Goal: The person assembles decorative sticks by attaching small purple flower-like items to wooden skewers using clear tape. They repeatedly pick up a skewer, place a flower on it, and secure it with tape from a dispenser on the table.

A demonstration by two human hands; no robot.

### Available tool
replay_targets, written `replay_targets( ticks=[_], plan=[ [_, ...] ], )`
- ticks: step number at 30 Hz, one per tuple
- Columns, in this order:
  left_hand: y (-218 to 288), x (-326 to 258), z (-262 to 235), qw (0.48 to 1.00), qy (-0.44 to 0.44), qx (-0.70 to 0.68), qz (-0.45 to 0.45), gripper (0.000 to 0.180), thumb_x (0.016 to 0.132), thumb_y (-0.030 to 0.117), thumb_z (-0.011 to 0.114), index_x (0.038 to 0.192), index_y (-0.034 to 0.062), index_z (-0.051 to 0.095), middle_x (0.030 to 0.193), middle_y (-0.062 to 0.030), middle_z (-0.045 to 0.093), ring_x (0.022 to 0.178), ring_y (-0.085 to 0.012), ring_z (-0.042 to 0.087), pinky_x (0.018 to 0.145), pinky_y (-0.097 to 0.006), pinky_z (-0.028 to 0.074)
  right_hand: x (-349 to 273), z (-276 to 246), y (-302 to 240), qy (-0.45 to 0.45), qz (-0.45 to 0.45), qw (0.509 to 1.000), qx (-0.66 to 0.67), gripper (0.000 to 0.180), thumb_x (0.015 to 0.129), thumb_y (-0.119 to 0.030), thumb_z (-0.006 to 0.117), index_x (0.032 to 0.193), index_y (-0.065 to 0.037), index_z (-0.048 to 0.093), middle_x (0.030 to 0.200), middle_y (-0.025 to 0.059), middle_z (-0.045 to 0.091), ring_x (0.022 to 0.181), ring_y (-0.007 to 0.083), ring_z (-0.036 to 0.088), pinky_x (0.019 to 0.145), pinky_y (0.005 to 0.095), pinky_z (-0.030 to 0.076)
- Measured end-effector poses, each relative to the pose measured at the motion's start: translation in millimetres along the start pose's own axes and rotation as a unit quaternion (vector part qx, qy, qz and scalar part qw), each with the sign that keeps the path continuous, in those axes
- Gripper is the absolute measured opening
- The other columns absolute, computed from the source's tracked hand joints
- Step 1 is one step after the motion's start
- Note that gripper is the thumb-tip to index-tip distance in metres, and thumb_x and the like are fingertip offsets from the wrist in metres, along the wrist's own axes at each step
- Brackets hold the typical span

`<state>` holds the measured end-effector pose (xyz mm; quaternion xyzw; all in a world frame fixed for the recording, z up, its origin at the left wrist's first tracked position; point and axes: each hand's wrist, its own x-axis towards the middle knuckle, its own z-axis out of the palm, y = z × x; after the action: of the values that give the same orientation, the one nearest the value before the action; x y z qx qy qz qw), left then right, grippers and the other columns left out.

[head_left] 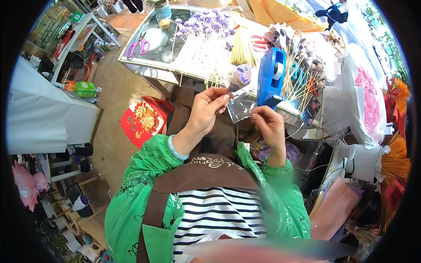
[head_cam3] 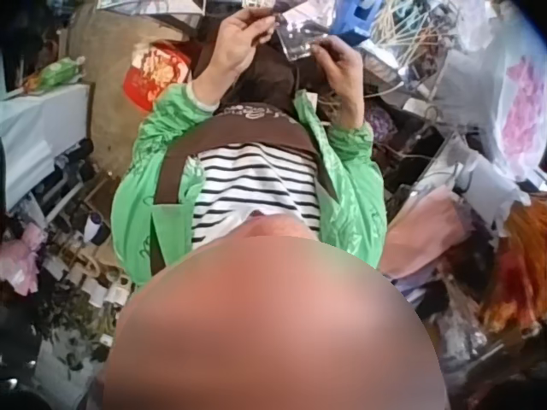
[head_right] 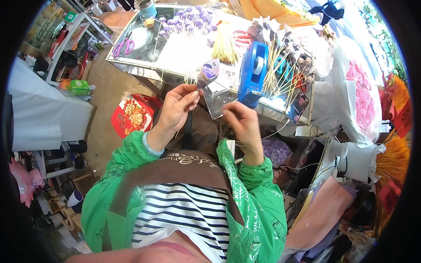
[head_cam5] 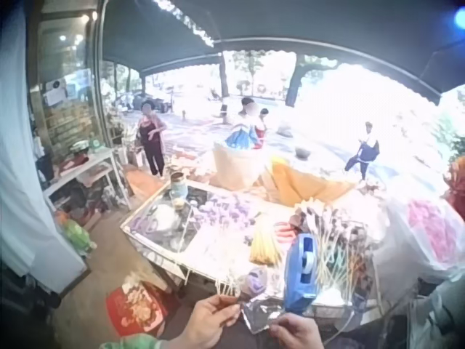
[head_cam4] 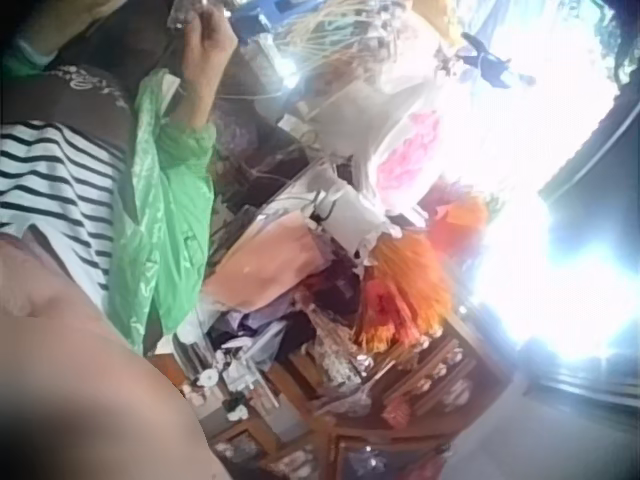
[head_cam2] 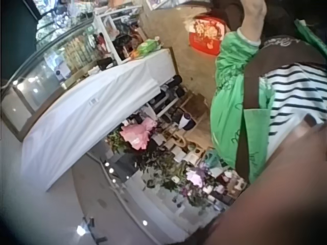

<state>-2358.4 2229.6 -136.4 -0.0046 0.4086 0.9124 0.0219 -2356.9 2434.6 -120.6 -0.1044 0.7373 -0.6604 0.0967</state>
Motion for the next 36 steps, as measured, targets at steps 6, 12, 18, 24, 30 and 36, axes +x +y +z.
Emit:
replay_targets(
  ticks=[6,12,18,24,30,36],
  plan=[
    [3.6,-7.6,7.2,0.999,0.002,0.044,-0.005,0.016,0.085,0.005,0.06,0.099,-0.0022,0.059,0.085,-0.0064,0.064,0.065,-0.0049,0.05,0.056,-0.018,0.039,25.6,36.9,-29.2,-0.02,-0.076,0.997,-0.025,0.006,0.083,-0.002,0.062,0.085,0.003,0.06,0.066,0.0015,0.058,0.058,0.0047,0.05,0.052,0.0197,0.04],
    [1.9,-9.7,8.1,0.997,-0.01,0.07,0.004,0.016,0.085,0.005,0.06,0.101,0.0001,0.061,0.082,-0.0032,0.062,0.066,-0.0058,0.051,0.056,-0.018,0.039,29.7,41.5,-27.8,0.024,-0.086,0.995,-0.049,0.012,0.082,-0.006,0.066,0.083,0.004,0.06,0.067,-0.0001,0.06,0.06,0.0028,0.05,0.053,0.0185,0.04],
    [-3.9,-9.8,11.3,0.996,-0.016,0.087,0.002,0.018,0.085,0.004,0.06,0.102,-0.0013,0.06,0.083,-0.0035,0.062,0.067,-0.0063,0.052,0.057,-0.019,0.039,29.3,34.1,-19.7,0.036,-0.078,0.996,-0.031,0.012,0.081,-0.006,0.066,0.085,0.005,0.062,0.066,0.006,0.063,0.059,0.0071,0.056,0.053,0.0219,0.045],
    [-4.6,-11.4,11.6,0.996,-0.014,0.089,0.003,0.018,0.085,0.003,0.059,0.103,-0.0017,0.06,0.084,-0.0041,0.063,0.068,-0.0068,0.053,0.058,-0.019,0.04,29.7,32.8,-15.5,0.032,-0.07,0.997,-0.029,0.013,0.08,-0.006,0.066,0.086,0.005,0.063,0.067,0.0063,0.064,0.059,0.0071,0.057,0.053,0.022,0.045],
    [-1.0,-18.4,21.4,0.991,-0.02,0.124,0.035,0.02,0.084,0.002,0.061,0.104,-0.0029,0.059,0.09,-0.0026,0.061,0.08,-0.0054,0.055,0.073,-0.019,0.045,27.4,32.6,-18.4,0.041,-0.087,0.995,-0.033,0.014,0.079,-0.006,0.066,0.088,0.004,0.064,0.065,0.0057,0.063,0.058,0.0071,0.057,0.053,0.0222,0.044],
    [-0.3,-19.2,30.5,0.987,-0.041,0.13,0.087,0.018,0.085,0.003,0.061,0.102,-0.0033,0.059,0.089,-0.0027,0.061,0.083,-0.0059,0.056,0.074,-0.02,0.045,25.1,32.7,-20.0,0.05,-0.087,0.995,-0.03,0.014,0.078,-0.005,0.066,0.089,0.003,0.064,0.067,0.0047,0.064,0.059,0.007,0.057,0.054,0.0218,0.044]
  ],
)
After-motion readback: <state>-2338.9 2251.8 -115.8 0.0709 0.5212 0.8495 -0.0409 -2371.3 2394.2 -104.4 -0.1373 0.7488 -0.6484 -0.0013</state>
